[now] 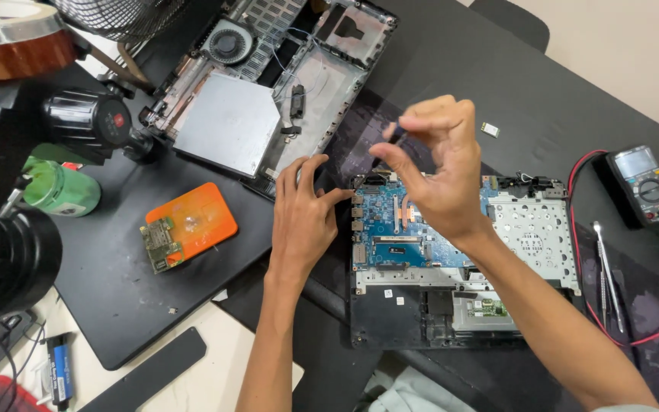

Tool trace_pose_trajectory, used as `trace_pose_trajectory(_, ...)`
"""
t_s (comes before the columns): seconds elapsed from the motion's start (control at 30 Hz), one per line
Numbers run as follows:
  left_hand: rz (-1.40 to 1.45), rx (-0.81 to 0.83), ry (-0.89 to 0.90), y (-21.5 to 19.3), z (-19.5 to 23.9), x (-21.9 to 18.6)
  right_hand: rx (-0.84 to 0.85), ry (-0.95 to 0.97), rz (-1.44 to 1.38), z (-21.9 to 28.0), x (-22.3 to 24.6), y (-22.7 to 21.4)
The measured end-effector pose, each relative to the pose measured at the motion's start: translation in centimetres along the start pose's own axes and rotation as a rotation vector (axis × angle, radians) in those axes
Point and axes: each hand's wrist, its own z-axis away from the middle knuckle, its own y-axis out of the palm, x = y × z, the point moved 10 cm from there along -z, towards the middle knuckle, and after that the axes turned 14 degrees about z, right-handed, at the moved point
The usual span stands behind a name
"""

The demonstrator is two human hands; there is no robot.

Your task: The person uses a screwdriver to remove screws from a laptop motherboard, then installs a cooling fan and secures it with screws. They also use tweezers to adjust small components and connect a cable near the fan.

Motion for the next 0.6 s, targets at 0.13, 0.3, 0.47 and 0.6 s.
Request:
trace_pose_trajectory(0.13,-0.008,0.008,0.017,0.0,-0.1,-0.3,0.052,0.225,0.102,-1.0,-0.5,-0.1)
trace_pose_trajectory(0.3,-0.003,-0.005,0.036,-0.1,-0.2,-0.3,0.053,-0.030,0.072,-1.6,1.6,-0.3)
trace_pose_trajectory(0.47,-0.021,0.006,0.042,0.0,-0.1,-0.6,0.102,0.108,-0.032,-0.3,-0.8,-0.2)
trace_pose_trajectory(0.6,-0.018,-0.001,0.050,-0.1,-0.1,-0.7,0.104,-0.084,0.105,-0.2,0.8,0.0)
